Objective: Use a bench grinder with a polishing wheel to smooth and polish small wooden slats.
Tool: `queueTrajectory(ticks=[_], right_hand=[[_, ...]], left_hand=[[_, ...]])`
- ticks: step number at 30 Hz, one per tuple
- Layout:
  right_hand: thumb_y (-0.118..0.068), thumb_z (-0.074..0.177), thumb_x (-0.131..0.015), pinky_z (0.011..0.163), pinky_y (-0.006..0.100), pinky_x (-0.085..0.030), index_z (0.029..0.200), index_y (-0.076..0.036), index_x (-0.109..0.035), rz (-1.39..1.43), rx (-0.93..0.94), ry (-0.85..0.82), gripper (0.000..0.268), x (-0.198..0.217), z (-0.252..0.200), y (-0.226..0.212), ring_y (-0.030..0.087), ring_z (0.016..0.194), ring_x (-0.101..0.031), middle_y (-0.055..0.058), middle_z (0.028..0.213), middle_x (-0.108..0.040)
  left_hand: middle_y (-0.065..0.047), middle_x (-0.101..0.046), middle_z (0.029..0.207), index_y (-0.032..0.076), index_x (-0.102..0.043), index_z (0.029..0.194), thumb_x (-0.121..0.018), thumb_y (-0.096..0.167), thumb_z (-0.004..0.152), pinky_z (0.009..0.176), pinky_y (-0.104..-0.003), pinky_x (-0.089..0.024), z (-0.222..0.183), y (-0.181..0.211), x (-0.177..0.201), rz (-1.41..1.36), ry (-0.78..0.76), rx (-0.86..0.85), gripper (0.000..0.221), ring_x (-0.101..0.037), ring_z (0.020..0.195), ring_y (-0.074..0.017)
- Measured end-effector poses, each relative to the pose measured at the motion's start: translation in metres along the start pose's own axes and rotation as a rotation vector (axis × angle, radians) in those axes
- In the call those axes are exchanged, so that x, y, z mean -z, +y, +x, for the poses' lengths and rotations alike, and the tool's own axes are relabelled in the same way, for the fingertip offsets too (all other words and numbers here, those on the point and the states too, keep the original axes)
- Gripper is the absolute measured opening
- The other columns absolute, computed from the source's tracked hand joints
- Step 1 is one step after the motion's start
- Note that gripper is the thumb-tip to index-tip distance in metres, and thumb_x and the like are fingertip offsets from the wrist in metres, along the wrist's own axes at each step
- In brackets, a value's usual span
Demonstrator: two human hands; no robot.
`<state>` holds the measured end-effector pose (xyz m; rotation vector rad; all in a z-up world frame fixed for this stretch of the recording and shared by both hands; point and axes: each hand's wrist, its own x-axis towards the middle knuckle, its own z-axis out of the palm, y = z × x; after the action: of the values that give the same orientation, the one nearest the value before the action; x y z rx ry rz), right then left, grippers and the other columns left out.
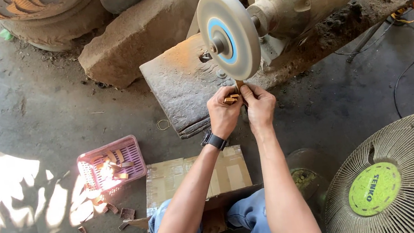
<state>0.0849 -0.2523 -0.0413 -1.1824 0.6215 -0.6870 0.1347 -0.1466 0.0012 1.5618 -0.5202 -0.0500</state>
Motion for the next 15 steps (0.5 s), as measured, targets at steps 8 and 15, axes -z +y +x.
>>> queueTrajectory(ticks=[8,15], right_hand=[[-0.008,0.097,-0.073,0.068,0.024,-0.053,0.11,0.005,-0.076,-0.046,0.012,0.01,0.018,-0.0052,-0.0005,0.0053,0.009,0.076,-0.063,0.003,0.093,-0.073],[-0.009,0.097,-0.074,0.067,0.024,-0.051,0.109,0.005,-0.077,-0.063,0.003,0.022,0.018,-0.01,-0.0024,0.0016,0.009,0.076,-0.061,0.004,0.093,-0.073]], left_hand=[[-0.011,-0.071,0.089,0.0,-0.07,0.096,-0.075,0.001,0.081,0.073,-0.032,-0.056,0.0005,-0.0041,0.0042,0.037,0.02,-0.039,0.016,-0.071,0.077,-0.0221],[-0.011,-0.071,0.088,0.001,-0.07,0.095,-0.075,0.0,0.081,0.073,-0.032,-0.056,0.001,-0.0024,0.0065,0.021,0.018,-0.035,0.015,-0.071,0.077,-0.0209]])
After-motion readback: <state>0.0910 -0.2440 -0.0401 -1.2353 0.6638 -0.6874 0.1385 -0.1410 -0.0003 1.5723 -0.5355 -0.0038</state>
